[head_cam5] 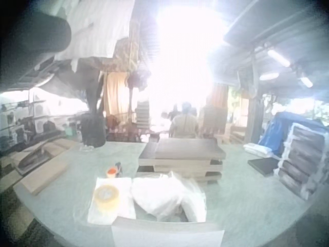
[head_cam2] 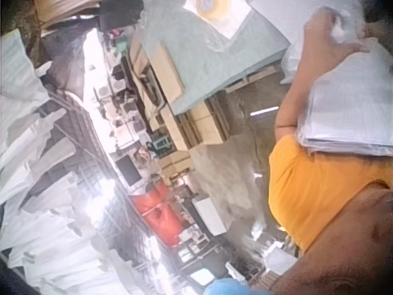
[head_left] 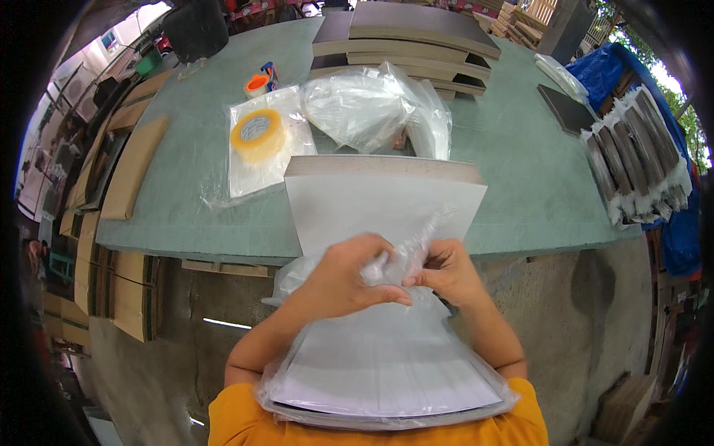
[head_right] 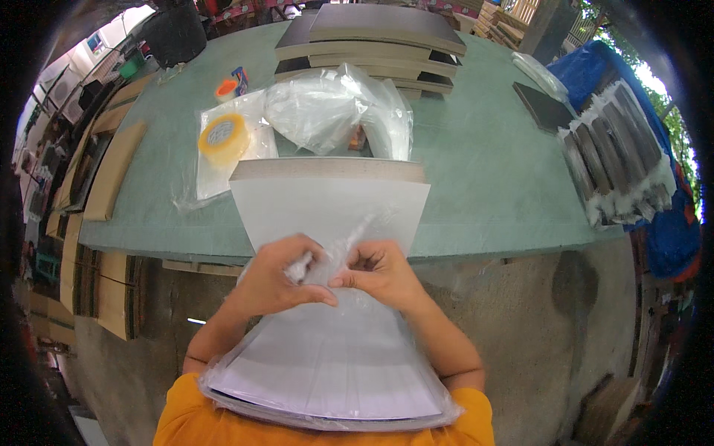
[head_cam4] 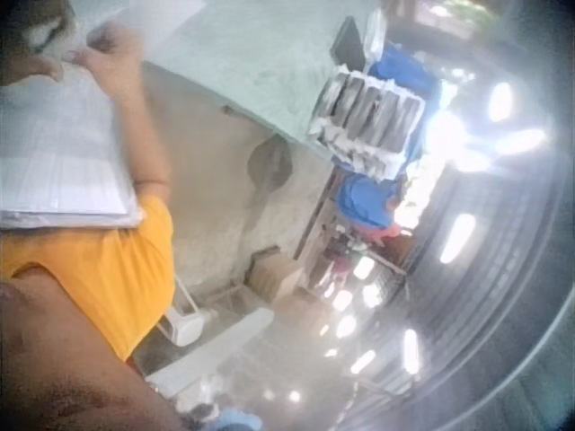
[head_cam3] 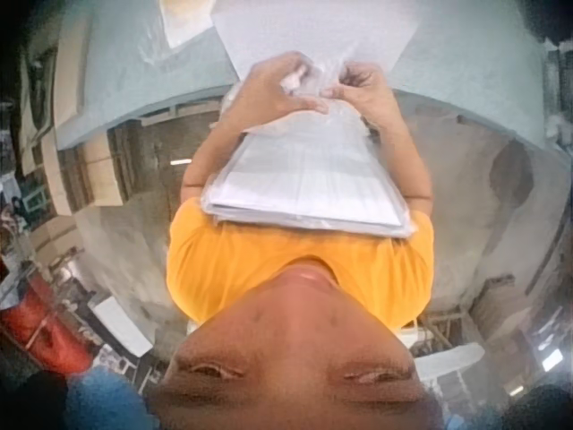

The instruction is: The person wraps black paper blocks in plastic sheets by hand, folding the plastic over the edges and securing them.

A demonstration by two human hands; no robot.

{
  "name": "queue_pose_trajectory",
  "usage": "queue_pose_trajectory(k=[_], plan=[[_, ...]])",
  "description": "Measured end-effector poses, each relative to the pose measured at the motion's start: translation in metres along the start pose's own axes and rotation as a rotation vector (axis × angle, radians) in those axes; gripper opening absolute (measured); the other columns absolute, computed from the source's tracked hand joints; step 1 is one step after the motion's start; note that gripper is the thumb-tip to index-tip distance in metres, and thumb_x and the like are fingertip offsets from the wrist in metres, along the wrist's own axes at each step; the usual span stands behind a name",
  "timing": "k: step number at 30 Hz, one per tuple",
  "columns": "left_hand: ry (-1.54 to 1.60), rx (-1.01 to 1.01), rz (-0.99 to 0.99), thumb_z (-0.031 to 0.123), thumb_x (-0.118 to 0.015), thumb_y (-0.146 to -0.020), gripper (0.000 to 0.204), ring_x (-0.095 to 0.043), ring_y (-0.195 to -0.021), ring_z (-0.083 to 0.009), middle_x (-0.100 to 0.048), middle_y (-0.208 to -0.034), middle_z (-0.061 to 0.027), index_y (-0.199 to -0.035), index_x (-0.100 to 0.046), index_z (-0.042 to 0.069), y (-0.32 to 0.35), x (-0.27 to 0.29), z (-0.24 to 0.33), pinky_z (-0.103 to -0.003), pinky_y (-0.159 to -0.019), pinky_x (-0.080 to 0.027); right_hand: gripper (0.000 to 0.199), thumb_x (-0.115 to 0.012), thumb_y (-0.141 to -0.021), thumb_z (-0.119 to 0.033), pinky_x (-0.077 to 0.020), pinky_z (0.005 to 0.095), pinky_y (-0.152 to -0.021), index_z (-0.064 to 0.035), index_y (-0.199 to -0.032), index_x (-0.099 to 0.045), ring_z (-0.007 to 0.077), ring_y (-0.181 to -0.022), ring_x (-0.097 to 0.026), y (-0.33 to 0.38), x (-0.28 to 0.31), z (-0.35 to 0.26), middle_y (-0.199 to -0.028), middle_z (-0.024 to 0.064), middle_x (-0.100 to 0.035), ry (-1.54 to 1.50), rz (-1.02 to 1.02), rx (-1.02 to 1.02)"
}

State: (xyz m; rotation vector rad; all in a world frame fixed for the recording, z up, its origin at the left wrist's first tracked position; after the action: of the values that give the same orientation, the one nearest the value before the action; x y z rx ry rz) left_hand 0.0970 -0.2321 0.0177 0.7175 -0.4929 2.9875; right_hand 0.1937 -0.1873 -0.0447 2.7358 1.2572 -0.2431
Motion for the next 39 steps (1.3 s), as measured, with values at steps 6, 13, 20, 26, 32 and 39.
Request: queue_pose_trajectory(k=[6, 13, 20, 26, 32, 39], plan=[[0.080, 0.237, 0.006, 0.007, -0.061, -0.073, 0.012, -0.054, -0.065, -0.0185, -0.058, -0.076, -0.0077, -0.084, -0.058, 0.003, 0.026, 0.036, -0.076, -0.028, -0.062, -0.044, 0.018, -0.061, -0.078, -0.018, -0.0426, 0.0244, -0.060, -0.0021, -0.072, -0.057, 0.0102, -0.063, -0.052, 0.008, 0.016, 0.004, -0.068, 0.0047, -0.058, -0.312, -0.026, 0.079], [-0.170, -0.018, 0.609, 0.007, -0.058, -0.072, 0.013, -0.053, -0.072, -0.0168, -0.055, -0.079, -0.0063, -0.083, -0.052, 0.002, 0.032, 0.105, -0.002, -0.026, -0.067, -0.042, 0.015, -0.059, -0.078, -0.012, -0.0410, 0.0269, -0.073, 0.0019, -0.074, -0.059, 0.0135, -0.083, -0.052, 0.010, -0.001, -0.012, -0.088, 0.0102, -0.056, 0.271, -0.065, 0.145], [0.257, 0.043, -0.082, 0.022, -0.058, -0.080, 0.021, -0.051, -0.058, -0.0136, -0.054, -0.062, -0.0066, -0.086, -0.055, 0.002, 0.008, -0.005, 0.017, -0.029, -0.056, -0.043, 0.026, -0.063, -0.072, -0.014, -0.0401, 0.0312, -0.082, -0.0022, -0.092, -0.052, 0.0173, -0.090, -0.053, 0.018, -0.024, -0.094, -0.096, 0.0149, -0.052, 0.415, 0.042, 0.501], [0.377, 0.002, -0.136, 0.025, -0.053, -0.084, 0.024, -0.047, -0.059, -0.0086, -0.053, -0.063, -0.0022, -0.079, -0.054, 0.002, 0.002, 0.006, 0.003, -0.022, -0.053, -0.039, 0.034, -0.057, -0.080, -0.027, -0.0429, 0.0324, -0.074, 0.0009, -0.099, -0.051, 0.0227, -0.079, -0.054, 0.021, -0.021, -0.027, -0.075, 0.0088, -0.056, -0.552, -0.610, -0.065], [0.820, 0.190, -0.343, 0.019, -0.051, -0.085, 0.018, -0.054, -0.073, -0.0099, -0.058, -0.073, -0.0043, -0.084, -0.053, 0.001, 0.010, 0.018, -0.003, -0.022, -0.063, -0.042, 0.039, -0.056, -0.079, -0.026, -0.0403, 0.0347, -0.082, 0.0066, -0.099, -0.051, 0.0275, -0.096, -0.052, 0.039, -0.067, -0.027, -0.097, 0.0184, -0.055, 0.098, -0.760, -0.087], [0.930, -0.327, -0.856, 0.007, -0.059, -0.071, 0.018, -0.060, -0.073, -0.0250, -0.060, -0.074, -0.0149, -0.084, -0.056, -0.005, 0.035, 0.023, 0.053, -0.032, -0.066, -0.047, 0.032, -0.053, -0.074, -0.023, -0.0399, 0.0446, -0.081, 0.0020, -0.091, -0.058, 0.0365, -0.096, -0.051, 0.053, 0.002, 0.004, -0.092, 0.0216, -0.057, 0.707, -0.665, -0.094]])
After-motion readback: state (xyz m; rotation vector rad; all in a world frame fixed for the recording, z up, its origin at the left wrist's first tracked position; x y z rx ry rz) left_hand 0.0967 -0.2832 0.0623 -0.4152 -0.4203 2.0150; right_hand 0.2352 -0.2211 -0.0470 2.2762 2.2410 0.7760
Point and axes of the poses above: each hand's wrist, its own y-axis away from the middle knuckle, its own x-axis out of the back of the hand, z = x × y, the point moved 9 cm from there along -y, towards the middle knuckle
